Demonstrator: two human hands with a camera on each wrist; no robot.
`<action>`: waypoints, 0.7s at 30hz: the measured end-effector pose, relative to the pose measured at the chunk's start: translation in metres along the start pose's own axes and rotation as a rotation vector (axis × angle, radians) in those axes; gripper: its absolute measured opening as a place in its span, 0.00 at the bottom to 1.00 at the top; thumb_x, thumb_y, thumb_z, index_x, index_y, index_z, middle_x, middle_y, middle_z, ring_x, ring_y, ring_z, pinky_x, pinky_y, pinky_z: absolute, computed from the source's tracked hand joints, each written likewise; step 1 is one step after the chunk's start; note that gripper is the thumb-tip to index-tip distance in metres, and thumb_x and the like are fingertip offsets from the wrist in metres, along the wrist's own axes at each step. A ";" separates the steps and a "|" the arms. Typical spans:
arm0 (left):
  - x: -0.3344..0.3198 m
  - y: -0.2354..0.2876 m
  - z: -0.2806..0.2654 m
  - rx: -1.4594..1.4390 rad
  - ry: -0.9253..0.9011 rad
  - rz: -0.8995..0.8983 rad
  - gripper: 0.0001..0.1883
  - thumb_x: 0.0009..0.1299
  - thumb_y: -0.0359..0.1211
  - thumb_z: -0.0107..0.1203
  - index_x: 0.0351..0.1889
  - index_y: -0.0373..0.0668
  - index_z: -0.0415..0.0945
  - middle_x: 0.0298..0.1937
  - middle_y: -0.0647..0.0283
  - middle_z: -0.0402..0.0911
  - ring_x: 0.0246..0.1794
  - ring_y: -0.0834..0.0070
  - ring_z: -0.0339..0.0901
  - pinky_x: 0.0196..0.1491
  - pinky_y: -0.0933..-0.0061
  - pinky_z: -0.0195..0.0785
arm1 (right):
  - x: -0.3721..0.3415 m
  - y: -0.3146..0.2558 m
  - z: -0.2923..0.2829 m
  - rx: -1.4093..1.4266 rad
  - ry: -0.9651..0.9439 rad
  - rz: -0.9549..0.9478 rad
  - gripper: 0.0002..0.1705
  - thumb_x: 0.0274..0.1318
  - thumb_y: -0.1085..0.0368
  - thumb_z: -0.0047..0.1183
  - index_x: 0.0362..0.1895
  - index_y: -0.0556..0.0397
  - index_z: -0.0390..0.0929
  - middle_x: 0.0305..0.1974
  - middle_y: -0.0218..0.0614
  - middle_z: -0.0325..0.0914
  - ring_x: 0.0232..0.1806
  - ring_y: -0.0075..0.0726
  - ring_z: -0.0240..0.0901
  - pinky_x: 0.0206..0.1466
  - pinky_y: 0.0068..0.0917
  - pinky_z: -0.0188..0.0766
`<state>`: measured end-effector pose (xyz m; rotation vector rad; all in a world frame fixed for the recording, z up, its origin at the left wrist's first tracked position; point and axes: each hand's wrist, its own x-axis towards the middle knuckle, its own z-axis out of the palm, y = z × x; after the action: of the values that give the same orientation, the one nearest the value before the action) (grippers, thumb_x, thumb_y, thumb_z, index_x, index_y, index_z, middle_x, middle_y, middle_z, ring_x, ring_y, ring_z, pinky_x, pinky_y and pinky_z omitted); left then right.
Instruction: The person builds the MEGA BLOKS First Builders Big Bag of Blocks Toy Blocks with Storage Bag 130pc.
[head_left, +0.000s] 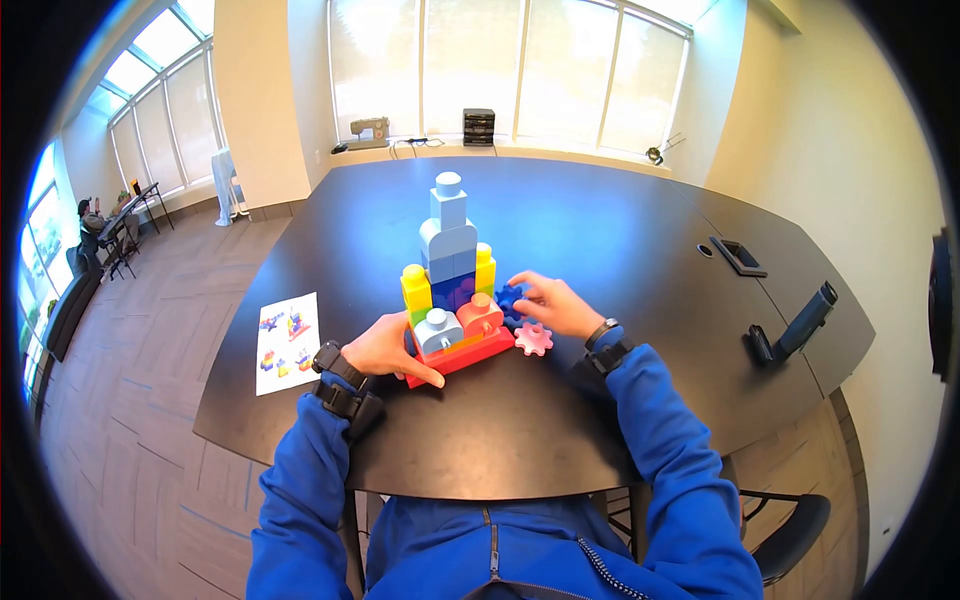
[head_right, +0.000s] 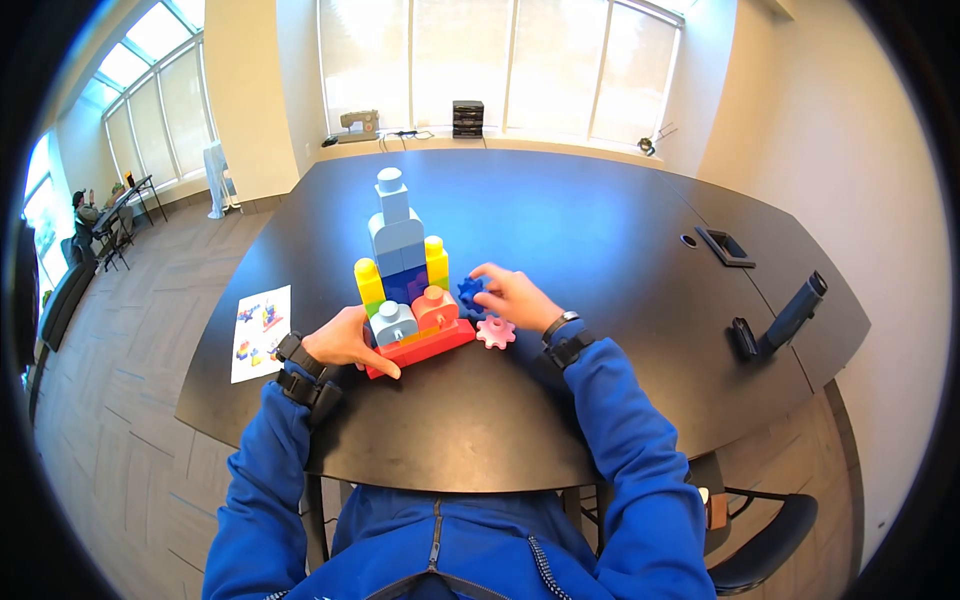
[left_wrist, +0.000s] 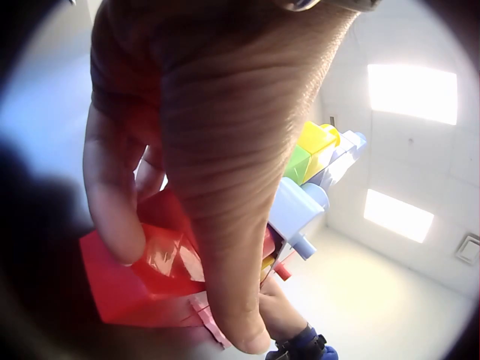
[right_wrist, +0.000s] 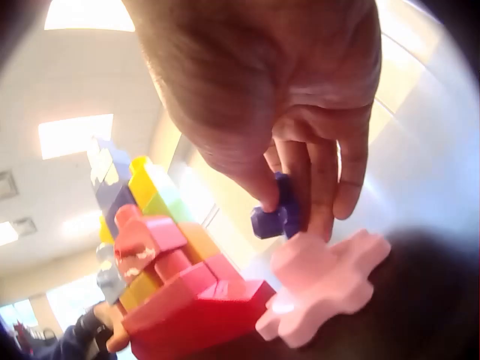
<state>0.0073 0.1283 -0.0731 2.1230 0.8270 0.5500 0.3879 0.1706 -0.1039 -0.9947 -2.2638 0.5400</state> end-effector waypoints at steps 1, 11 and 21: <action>0.000 0.000 0.001 -0.003 0.001 -0.001 0.43 0.60 0.37 0.92 0.69 0.39 0.76 0.45 0.64 0.91 0.35 0.76 0.91 0.35 0.72 0.86 | -0.004 0.005 -0.006 0.196 0.050 0.134 0.21 0.78 0.71 0.61 0.71 0.58 0.80 0.41 0.42 0.94 0.37 0.31 0.92 0.43 0.32 0.90; 0.002 -0.005 0.002 0.007 -0.003 0.048 0.43 0.61 0.36 0.91 0.71 0.40 0.76 0.47 0.64 0.91 0.36 0.76 0.92 0.36 0.72 0.87 | -0.027 0.038 -0.046 -0.043 0.153 0.441 0.20 0.70 0.58 0.73 0.58 0.59 0.92 0.35 0.40 0.94 0.29 0.32 0.88 0.36 0.35 0.85; 0.001 0.000 -0.002 0.001 -0.040 0.005 0.47 0.60 0.39 0.92 0.74 0.41 0.75 0.48 0.64 0.91 0.37 0.76 0.92 0.39 0.71 0.87 | -0.027 0.030 -0.038 -0.224 0.240 0.221 0.19 0.65 0.60 0.73 0.57 0.48 0.94 0.49 0.43 0.91 0.42 0.46 0.89 0.51 0.42 0.86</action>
<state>0.0070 0.1304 -0.0719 2.1309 0.7998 0.5079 0.4434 0.1739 -0.1029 -1.3553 -2.0438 0.2424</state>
